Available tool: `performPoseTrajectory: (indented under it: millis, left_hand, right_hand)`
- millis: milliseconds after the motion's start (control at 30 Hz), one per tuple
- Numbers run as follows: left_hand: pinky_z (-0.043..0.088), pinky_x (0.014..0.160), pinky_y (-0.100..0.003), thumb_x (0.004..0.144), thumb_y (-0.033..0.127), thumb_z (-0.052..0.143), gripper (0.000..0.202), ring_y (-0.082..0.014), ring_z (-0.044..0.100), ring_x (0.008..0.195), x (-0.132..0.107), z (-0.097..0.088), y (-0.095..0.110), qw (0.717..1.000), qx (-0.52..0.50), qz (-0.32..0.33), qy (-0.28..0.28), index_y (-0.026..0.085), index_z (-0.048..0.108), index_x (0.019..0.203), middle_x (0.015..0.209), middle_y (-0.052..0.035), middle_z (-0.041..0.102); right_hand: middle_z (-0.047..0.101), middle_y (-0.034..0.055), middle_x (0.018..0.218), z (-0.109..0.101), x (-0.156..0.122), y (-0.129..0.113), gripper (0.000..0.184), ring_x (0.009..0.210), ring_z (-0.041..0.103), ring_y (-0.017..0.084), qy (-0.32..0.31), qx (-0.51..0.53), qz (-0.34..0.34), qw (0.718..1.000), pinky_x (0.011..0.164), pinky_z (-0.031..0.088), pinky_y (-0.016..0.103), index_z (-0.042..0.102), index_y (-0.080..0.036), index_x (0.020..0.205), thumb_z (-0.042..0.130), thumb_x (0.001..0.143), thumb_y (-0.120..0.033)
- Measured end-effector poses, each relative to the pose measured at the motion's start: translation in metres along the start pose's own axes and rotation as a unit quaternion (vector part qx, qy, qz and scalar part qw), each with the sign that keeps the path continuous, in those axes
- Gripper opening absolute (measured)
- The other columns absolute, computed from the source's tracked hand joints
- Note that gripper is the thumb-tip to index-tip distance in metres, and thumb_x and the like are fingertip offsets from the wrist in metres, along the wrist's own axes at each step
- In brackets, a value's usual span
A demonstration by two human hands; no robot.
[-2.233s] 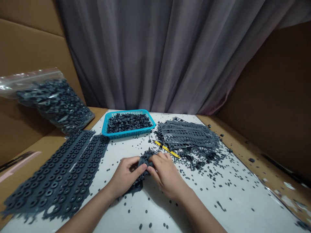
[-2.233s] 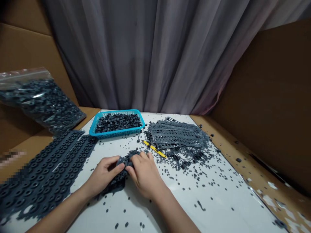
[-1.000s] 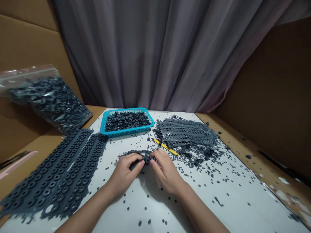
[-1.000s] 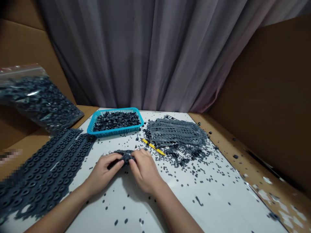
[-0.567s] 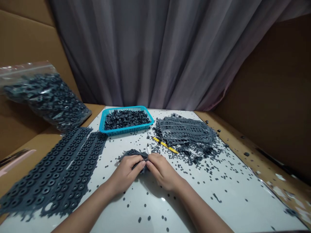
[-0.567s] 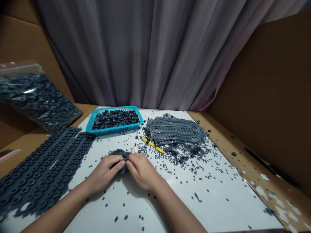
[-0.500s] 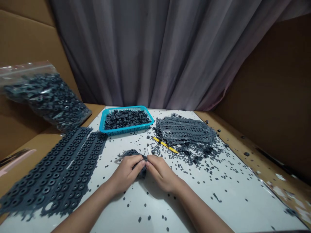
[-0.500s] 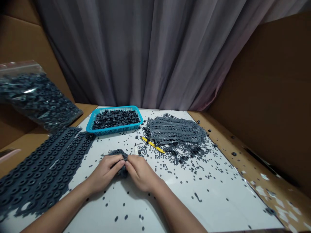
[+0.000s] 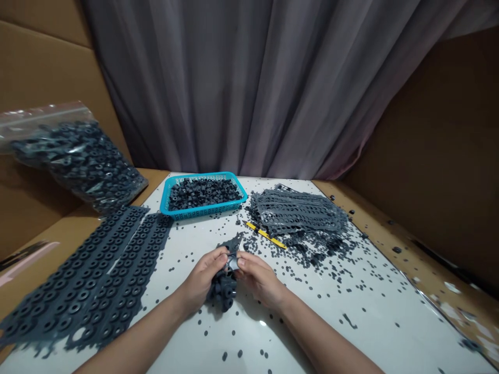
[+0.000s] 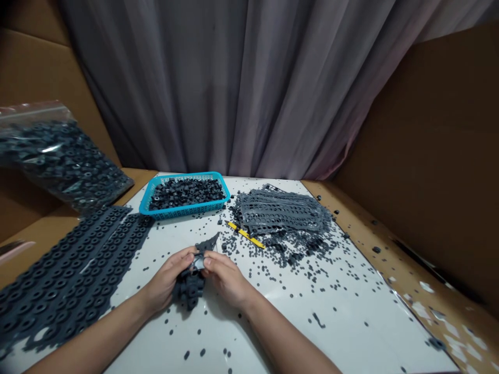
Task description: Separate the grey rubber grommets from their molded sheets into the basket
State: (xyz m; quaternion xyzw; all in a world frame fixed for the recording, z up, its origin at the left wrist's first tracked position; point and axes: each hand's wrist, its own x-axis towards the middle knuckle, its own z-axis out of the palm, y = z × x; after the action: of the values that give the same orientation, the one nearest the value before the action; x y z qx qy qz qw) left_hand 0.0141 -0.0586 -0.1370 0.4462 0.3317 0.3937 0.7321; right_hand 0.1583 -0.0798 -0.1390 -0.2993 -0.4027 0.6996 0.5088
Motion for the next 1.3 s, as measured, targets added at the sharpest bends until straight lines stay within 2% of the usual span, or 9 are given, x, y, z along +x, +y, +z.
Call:
performPoseTrajectory:
  millis: [267, 467, 567, 667, 767, 933, 1067, 1133, 1300]
  left_hand:
    - [0.037, 0.056, -0.017, 0.068, 0.034, 0.072, 0.023, -0.0088, 0.048, 0.058, 0.001, 0.003, 0.0, 0.995, -0.083, -0.029, 0.043, 0.016, 0.057, 0.071, 0.061, 0.0048, 0.052]
    - [0.047, 0.061, -0.024, 0.067, 0.031, 0.068, 0.018, -0.0129, 0.058, 0.057, 0.009, 0.009, 0.011, 0.964, -0.189, -0.026, 0.183, 0.015, 0.06, 0.065, 0.059, 0.0024, 0.061]
    - [0.048, 0.075, -0.025, 0.07, 0.023, 0.067, 0.011, -0.0154, 0.064, 0.078, 0.013, 0.008, 0.01, 0.953, -0.166, -0.004, 0.255, 0.016, 0.066, 0.079, 0.08, -0.0008, 0.07]
    - [0.045, 0.086, -0.024, 0.07, 0.019, 0.067, 0.018, -0.0169, 0.06, 0.1, 0.013, 0.002, 0.008, 0.948, -0.132, 0.028, 0.289, 0.018, 0.067, 0.088, 0.097, -0.0022, 0.07]
    - [0.046, 0.087, -0.028, 0.072, 0.026, 0.067, 0.021, -0.0205, 0.06, 0.103, 0.011, -0.005, 0.016, 0.951, -0.129, 0.062, 0.273, 0.017, 0.066, 0.091, 0.099, -0.004, 0.07]
    - [0.051, 0.078, -0.028, 0.072, 0.029, 0.068, 0.034, -0.0182, 0.066, 0.088, 0.002, -0.008, 0.038, 0.971, -0.133, 0.094, 0.176, 0.026, 0.059, 0.105, 0.095, 0.0007, 0.07]
    - [0.051, 0.075, -0.026, 0.07, 0.028, 0.07, 0.04, -0.0177, 0.066, 0.084, 0.0, -0.006, 0.038, 0.979, -0.11, 0.082, 0.152, 0.025, 0.058, 0.108, 0.095, -0.001, 0.07]
    - [0.051, 0.073, -0.026, 0.069, 0.028, 0.071, 0.04, -0.0181, 0.066, 0.082, 0.002, -0.005, 0.034, 0.98, -0.105, 0.067, 0.153, 0.023, 0.059, 0.107, 0.095, -0.0022, 0.07]
    - [0.051, 0.072, -0.027, 0.071, 0.029, 0.069, 0.04, -0.0178, 0.066, 0.08, 0.002, -0.003, 0.029, 0.987, -0.095, 0.03, 0.127, 0.023, 0.059, 0.109, 0.095, -0.0032, 0.07]
  right_hand:
    - [0.032, -0.0034, 0.058, -0.002, 0.001, 0.002, 0.03, 0.056, 0.027, 0.011, -0.014, 0.016, -0.005, 1.0, 0.056, 0.025, 0.025, 0.047, -0.017, 0.06, 0.064, 0.071, -0.038]
    - [0.023, -0.0049, 0.053, 0.011, 0.006, -0.012, 0.034, 0.051, 0.022, 0.012, -0.003, 0.059, -0.095, 0.994, 0.053, 0.025, 0.027, 0.033, -0.021, 0.058, 0.051, 0.08, -0.039]
    - [0.027, -0.0034, 0.056, 0.016, 0.008, -0.015, 0.034, 0.053, 0.024, 0.013, 0.01, 0.031, -0.14, 0.99, 0.054, 0.025, 0.028, 0.036, -0.02, 0.06, 0.048, 0.082, -0.042]
    - [0.031, -0.0021, 0.059, 0.009, 0.008, -0.015, 0.031, 0.055, 0.027, 0.013, 0.037, -0.014, -0.137, 0.99, 0.054, 0.025, 0.028, 0.043, -0.019, 0.063, 0.05, 0.081, -0.043]
    - [0.036, -0.0008, 0.061, -0.001, 0.006, -0.02, 0.025, 0.057, 0.033, 0.013, 0.075, -0.016, -0.139, 0.987, 0.056, 0.029, 0.028, 0.051, -0.018, 0.07, 0.052, 0.079, -0.041]
    - [0.047, 0.0009, 0.067, -0.01, 0.007, -0.028, 0.016, 0.064, 0.044, 0.014, 0.124, 0.076, -0.107, 0.984, 0.061, 0.036, 0.027, 0.057, -0.018, 0.082, 0.058, 0.072, -0.03]
    - [0.052, 0.0015, 0.075, -0.014, 0.009, -0.026, 0.031, 0.065, 0.047, 0.013, 0.155, 0.145, -0.049, 0.976, 0.059, 0.038, 0.025, 0.058, -0.018, 0.084, 0.055, 0.054, -0.008]
    - [0.054, 0.002, 0.078, -0.016, 0.01, -0.026, 0.038, 0.066, 0.049, 0.013, 0.167, 0.166, -0.026, 0.971, 0.057, 0.039, 0.025, 0.057, -0.019, 0.084, 0.051, 0.049, -0.004]
    - [0.045, -0.0022, 0.065, -0.021, 0.01, -0.027, 0.016, 0.048, 0.035, 0.007, 0.158, 0.191, 0.011, 0.969, 0.045, 0.029, 0.02, 0.049, -0.018, 0.075, 0.058, 0.063, -0.013]
